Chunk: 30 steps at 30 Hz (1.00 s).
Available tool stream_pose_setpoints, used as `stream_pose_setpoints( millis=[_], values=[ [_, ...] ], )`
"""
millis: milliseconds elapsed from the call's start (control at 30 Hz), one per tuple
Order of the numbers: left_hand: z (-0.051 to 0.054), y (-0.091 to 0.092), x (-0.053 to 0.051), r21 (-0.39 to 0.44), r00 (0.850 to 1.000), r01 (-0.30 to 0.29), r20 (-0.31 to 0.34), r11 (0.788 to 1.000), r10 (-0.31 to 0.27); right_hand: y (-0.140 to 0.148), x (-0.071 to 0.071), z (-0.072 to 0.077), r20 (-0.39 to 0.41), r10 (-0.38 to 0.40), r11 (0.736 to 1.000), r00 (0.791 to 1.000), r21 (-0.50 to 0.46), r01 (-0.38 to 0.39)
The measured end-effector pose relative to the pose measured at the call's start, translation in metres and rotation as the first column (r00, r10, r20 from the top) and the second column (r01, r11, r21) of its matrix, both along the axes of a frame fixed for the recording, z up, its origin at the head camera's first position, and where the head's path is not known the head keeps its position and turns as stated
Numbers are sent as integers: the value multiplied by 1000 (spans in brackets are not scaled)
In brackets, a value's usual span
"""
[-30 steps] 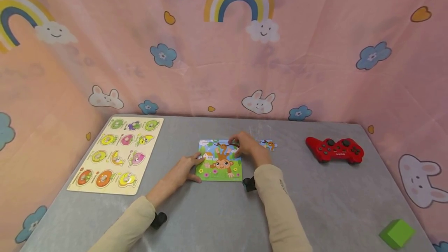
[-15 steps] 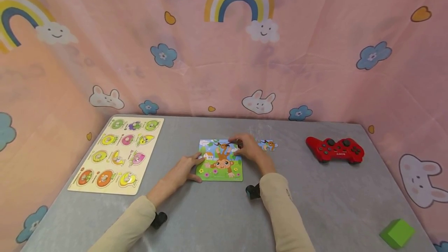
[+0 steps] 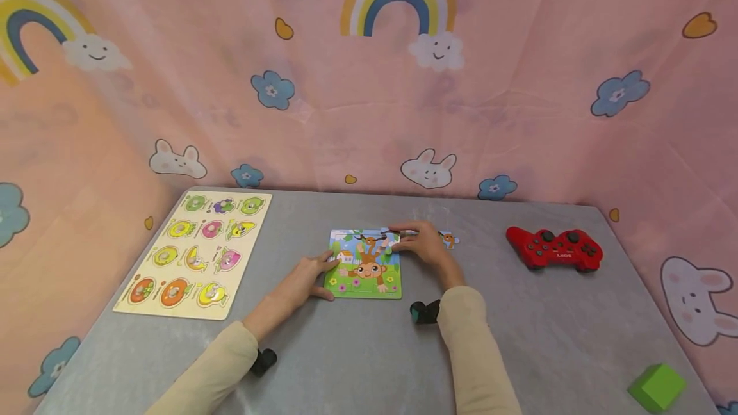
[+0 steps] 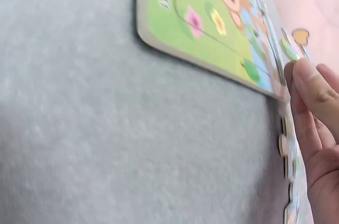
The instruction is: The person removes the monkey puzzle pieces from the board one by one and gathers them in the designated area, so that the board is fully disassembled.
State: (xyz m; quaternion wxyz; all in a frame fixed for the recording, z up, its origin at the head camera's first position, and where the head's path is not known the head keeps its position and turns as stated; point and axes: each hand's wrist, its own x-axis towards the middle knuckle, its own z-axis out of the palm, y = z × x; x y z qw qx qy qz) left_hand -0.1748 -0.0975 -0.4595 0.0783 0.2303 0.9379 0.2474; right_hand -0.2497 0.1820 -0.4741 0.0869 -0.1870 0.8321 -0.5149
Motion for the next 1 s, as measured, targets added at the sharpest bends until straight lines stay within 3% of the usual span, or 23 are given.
stream_pose_setpoints(
  millis=[333,767,1000],
  values=[
    [-1,1,2,0,1000,-5,13,1000,5,20,1,-1,146,-56,998,988,23,53],
    [-2,1,0,-4,1000,-11,14,1000,11,47,3,2,207,-76,997,975,29,72],
    [-2,0,-1,-3,1000,7,5,1000,-7,66,4,3,175,-73,997,982,37,68]
  ],
)
